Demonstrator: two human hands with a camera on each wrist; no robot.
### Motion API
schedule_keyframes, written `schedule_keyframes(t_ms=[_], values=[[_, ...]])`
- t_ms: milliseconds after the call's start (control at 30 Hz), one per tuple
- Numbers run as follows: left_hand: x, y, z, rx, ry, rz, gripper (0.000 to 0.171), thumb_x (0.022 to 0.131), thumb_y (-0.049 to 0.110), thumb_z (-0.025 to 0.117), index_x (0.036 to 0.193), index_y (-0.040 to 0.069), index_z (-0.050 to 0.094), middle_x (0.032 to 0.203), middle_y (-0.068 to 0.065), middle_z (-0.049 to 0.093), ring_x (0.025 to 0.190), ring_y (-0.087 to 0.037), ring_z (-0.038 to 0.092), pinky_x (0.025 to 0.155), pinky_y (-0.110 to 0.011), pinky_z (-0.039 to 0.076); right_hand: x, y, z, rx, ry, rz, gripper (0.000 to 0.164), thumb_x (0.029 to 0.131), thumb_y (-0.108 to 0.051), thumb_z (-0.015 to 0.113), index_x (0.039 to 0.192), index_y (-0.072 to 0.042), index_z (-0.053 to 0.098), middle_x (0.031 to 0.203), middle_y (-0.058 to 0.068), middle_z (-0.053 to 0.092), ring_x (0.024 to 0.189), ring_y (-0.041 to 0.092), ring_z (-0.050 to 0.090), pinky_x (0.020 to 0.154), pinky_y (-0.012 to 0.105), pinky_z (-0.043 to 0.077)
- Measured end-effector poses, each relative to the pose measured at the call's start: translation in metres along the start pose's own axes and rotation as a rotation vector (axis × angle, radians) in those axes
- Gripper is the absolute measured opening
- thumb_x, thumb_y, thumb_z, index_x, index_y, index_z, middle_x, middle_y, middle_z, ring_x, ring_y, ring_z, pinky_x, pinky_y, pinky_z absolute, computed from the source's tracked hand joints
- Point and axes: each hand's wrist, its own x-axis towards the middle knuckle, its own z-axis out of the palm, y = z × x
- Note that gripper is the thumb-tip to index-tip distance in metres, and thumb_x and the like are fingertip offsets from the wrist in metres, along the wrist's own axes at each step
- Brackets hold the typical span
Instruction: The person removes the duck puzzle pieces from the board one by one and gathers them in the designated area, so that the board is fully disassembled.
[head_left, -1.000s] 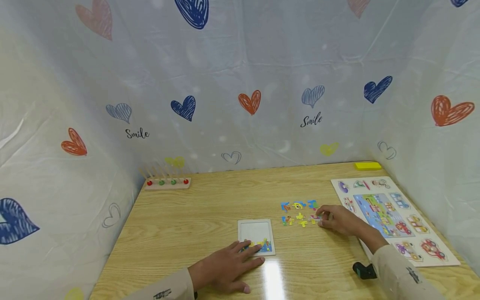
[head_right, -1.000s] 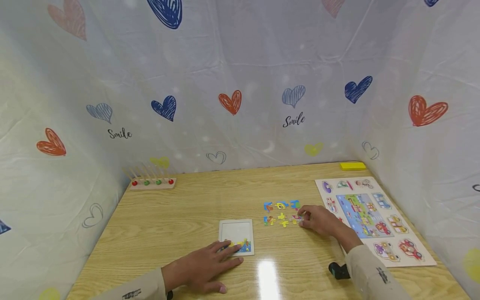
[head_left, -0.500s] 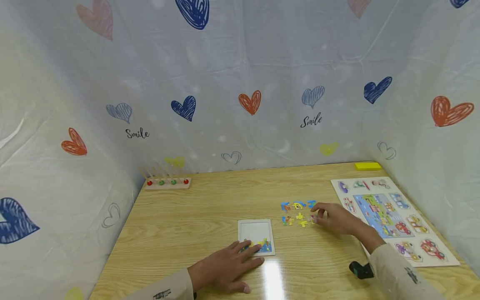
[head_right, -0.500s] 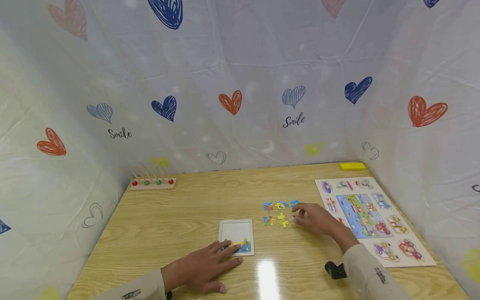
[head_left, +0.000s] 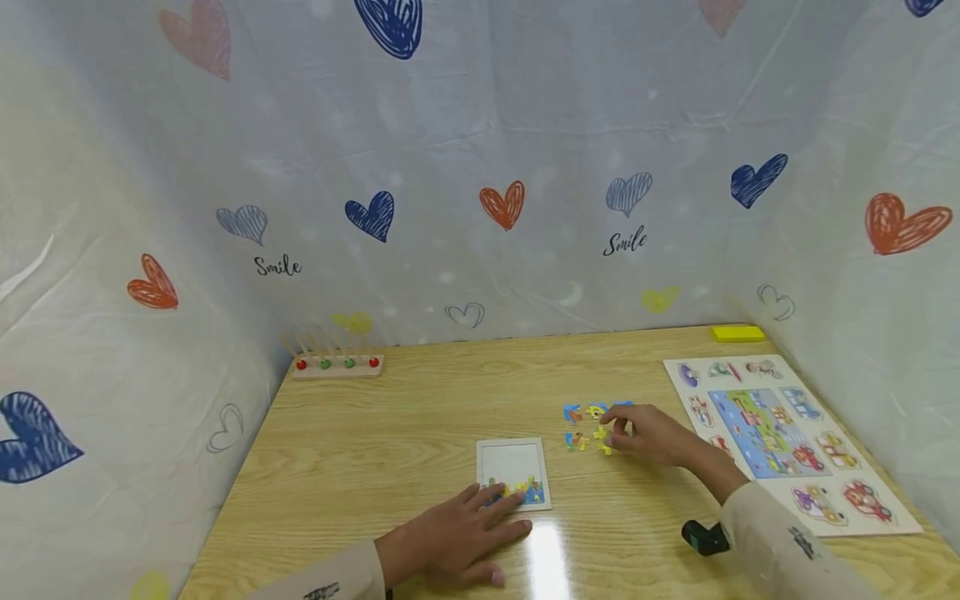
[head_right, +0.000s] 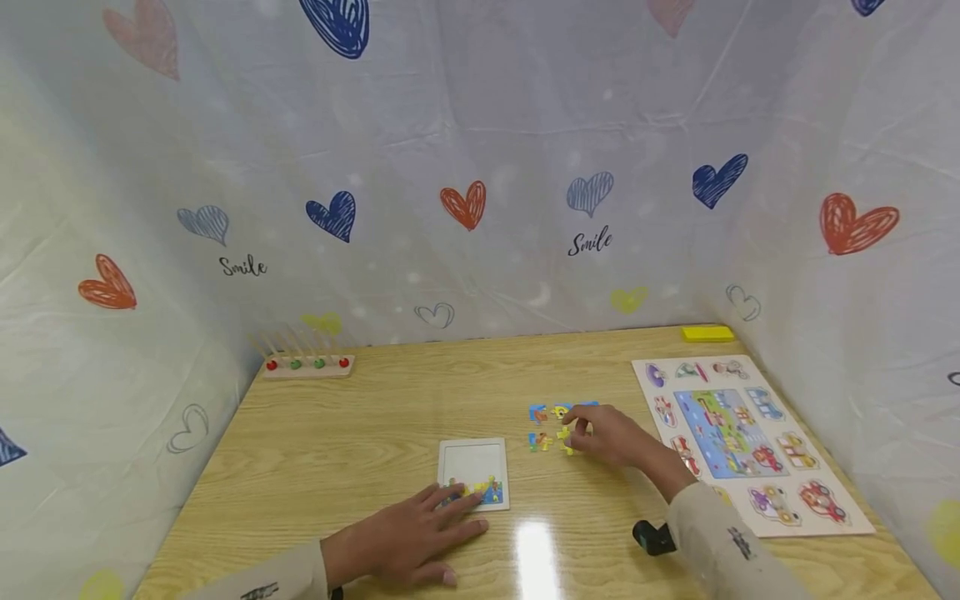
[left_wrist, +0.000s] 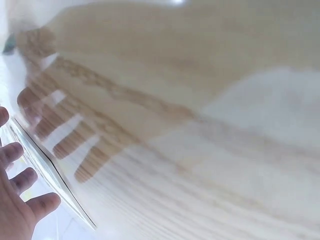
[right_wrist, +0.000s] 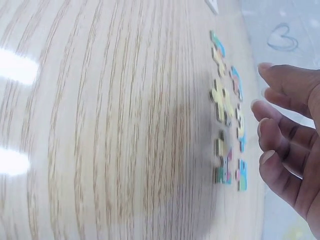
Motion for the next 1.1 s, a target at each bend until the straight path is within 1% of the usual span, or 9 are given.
schedule_keyframes(t_ms=[167, 300, 433, 567, 667, 867, 967, 1100], values=[[0.0, 0.007, -0.004, -0.031, -0.008, 0.016, 0.062, 0.107, 0.054, 0.032, 0.159, 0.021, 0.03, 0.164, -0.013, 0.029, 0.146, -0.037, 0.037, 0.108, -0.053, 0.045, 0.009, -0.007, 0.008, 0.015, -0.019, -0.032, 0.033, 0.098, -0.023, 0.067, 0.122, 0.0, 0.065, 0.092, -0.002, 0.065, 0.063, 0.002, 0.049, 0.059, 0.023, 0.046], [-0.003, 0.012, -0.006, -0.036, 0.001, 0.007, 0.062, 0.107, 0.055, 0.03, 0.159, 0.021, 0.031, 0.165, -0.012, 0.028, 0.147, -0.036, 0.036, 0.108, -0.054, 0.045, 0.017, -0.017, 0.016, 0.042, -0.036, -0.054, 0.029, 0.099, -0.019, 0.066, 0.121, 0.0, 0.066, 0.093, 0.0, 0.065, 0.064, 0.003, 0.05, 0.06, 0.023, 0.046], [-0.004, 0.014, -0.006, -0.027, 0.008, -0.001, 0.062, 0.107, 0.055, 0.028, 0.159, 0.022, 0.031, 0.165, -0.01, 0.029, 0.147, -0.037, 0.036, 0.104, -0.055, 0.047, 0.026, -0.029, 0.025, 0.059, -0.066, -0.079, 0.026, 0.098, -0.018, 0.066, 0.119, -0.001, 0.066, 0.093, 0.0, 0.066, 0.067, 0.004, 0.052, 0.061, 0.023, 0.046], [-0.005, 0.013, -0.004, -0.028, 0.003, -0.008, 0.062, 0.107, 0.056, 0.025, 0.159, 0.023, 0.029, 0.165, -0.009, 0.028, 0.147, -0.038, 0.035, 0.102, -0.056, 0.049, 0.036, -0.041, 0.034, 0.068, -0.107, -0.095, 0.028, 0.098, -0.022, 0.067, 0.119, -0.002, 0.066, 0.091, -0.002, 0.065, 0.071, 0.005, 0.055, 0.065, 0.023, 0.047], [-0.005, 0.013, -0.003, -0.028, 0.002, -0.011, 0.062, 0.107, 0.057, 0.025, 0.159, 0.024, 0.029, 0.165, -0.009, 0.028, 0.148, -0.038, 0.035, 0.102, -0.056, 0.049, 0.045, -0.048, 0.042, 0.065, -0.136, -0.108, 0.027, 0.099, -0.023, 0.066, 0.119, -0.004, 0.068, 0.09, -0.005, 0.066, 0.072, 0.005, 0.056, 0.067, 0.024, 0.049], [-0.005, 0.013, -0.003, 0.019, 0.017, 0.002, 0.062, 0.107, 0.056, 0.026, 0.159, 0.023, 0.031, 0.164, -0.009, 0.03, 0.147, -0.037, 0.036, 0.104, -0.053, 0.048, 0.061, -0.062, 0.059, 0.065, -0.187, -0.118, 0.024, 0.098, -0.027, 0.067, 0.117, -0.012, 0.07, 0.092, -0.007, 0.067, 0.075, 0.004, 0.058, 0.069, 0.024, 0.049], [-0.004, 0.013, -0.003, 0.01, 0.011, 0.009, 0.061, 0.108, 0.055, 0.026, 0.159, 0.023, 0.03, 0.165, -0.009, 0.029, 0.148, -0.037, 0.035, 0.105, -0.053, 0.047, 0.067, -0.067, 0.065, 0.064, -0.215, -0.122, 0.023, 0.099, -0.028, 0.066, 0.117, -0.014, 0.07, 0.093, -0.008, 0.067, 0.078, 0.004, 0.059, 0.071, 0.024, 0.05], [-0.005, 0.013, -0.003, -0.002, 0.0, 0.018, 0.06, 0.108, 0.053, 0.026, 0.16, 0.023, 0.029, 0.165, -0.008, 0.029, 0.148, -0.036, 0.035, 0.106, -0.052, 0.047, 0.073, -0.071, 0.071, 0.027, -0.237, -0.131, 0.023, 0.098, -0.03, 0.067, 0.117, -0.017, 0.07, 0.093, -0.011, 0.066, 0.078, 0.004, 0.059, 0.073, 0.023, 0.05]])
